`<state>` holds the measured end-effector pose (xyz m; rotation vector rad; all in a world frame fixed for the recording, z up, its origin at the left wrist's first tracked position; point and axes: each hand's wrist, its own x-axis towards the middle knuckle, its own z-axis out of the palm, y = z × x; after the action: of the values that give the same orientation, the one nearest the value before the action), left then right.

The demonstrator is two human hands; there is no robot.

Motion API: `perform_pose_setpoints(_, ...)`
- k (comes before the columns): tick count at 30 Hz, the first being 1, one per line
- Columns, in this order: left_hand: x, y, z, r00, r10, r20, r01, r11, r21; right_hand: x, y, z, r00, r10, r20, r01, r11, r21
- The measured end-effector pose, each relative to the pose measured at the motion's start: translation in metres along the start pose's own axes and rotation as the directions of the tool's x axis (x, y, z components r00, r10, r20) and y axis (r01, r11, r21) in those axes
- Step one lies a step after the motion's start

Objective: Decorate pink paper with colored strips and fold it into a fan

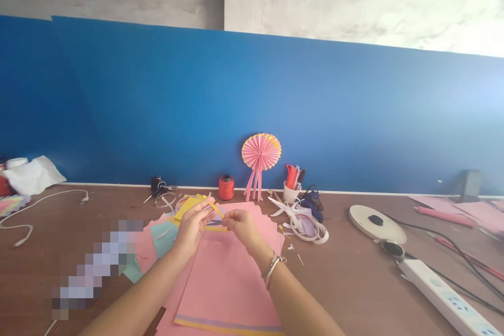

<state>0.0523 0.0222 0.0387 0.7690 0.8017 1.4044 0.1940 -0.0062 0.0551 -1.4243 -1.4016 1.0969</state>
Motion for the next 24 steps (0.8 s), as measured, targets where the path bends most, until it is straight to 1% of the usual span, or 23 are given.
perform_pose_setpoints(3, -0.002, -0.001, 0.002, 1.000, -0.027, 0.016, 0.027, 0.999, -0.028, -0.003, 0.004, 0.000, 1.000, -0.020, -0.002, 0.020, 1.000, 0.019)
perform_pose_setpoints(7, -0.004, -0.003, 0.002, 0.999, -0.035, 0.042, 0.037, 0.997, -0.062, -0.008, 0.001, 0.002, 0.998, -0.015, 0.064, 0.009, 0.997, 0.080)
perform_pose_setpoints(10, -0.005, -0.005, 0.003, 0.996, -0.050, 0.068, 0.055, 0.996, -0.070, -0.008, 0.001, 0.003, 0.999, -0.024, 0.021, 0.022, 0.996, 0.086)
perform_pose_setpoints(13, -0.007, -0.003, 0.005, 0.996, -0.058, 0.067, 0.063, 0.996, -0.069, -0.007, 0.004, 0.001, 0.999, -0.030, -0.033, 0.031, 0.999, 0.026)
perform_pose_setpoints(18, -0.009, 0.004, 0.008, 1.000, -0.023, 0.006, 0.024, 0.996, -0.086, -0.003, 0.010, -0.005, 0.997, -0.078, 0.024, 0.080, 0.991, -0.108)
perform_pose_setpoints(20, -0.009, 0.005, 0.009, 1.000, -0.022, -0.003, 0.022, 0.996, -0.090, -0.001, 0.012, -0.009, 0.997, -0.073, -0.022, 0.066, 0.967, -0.245)
perform_pose_setpoints(22, -0.009, 0.006, 0.009, 1.000, -0.030, -0.002, 0.030, 0.995, -0.100, 0.002, 0.013, -0.013, 0.988, -0.061, -0.144, -0.006, 0.903, -0.429)
perform_pose_setpoints(23, -0.009, 0.006, 0.009, 0.999, -0.036, -0.001, 0.035, 0.994, -0.107, 0.002, 0.013, -0.014, 0.974, -0.079, -0.213, -0.039, 0.867, -0.497)
perform_pose_setpoints(24, -0.009, 0.006, 0.009, 0.999, -0.042, 0.001, 0.042, 0.993, -0.113, 0.003, 0.013, -0.016, 0.957, -0.110, -0.267, -0.051, 0.847, -0.530)
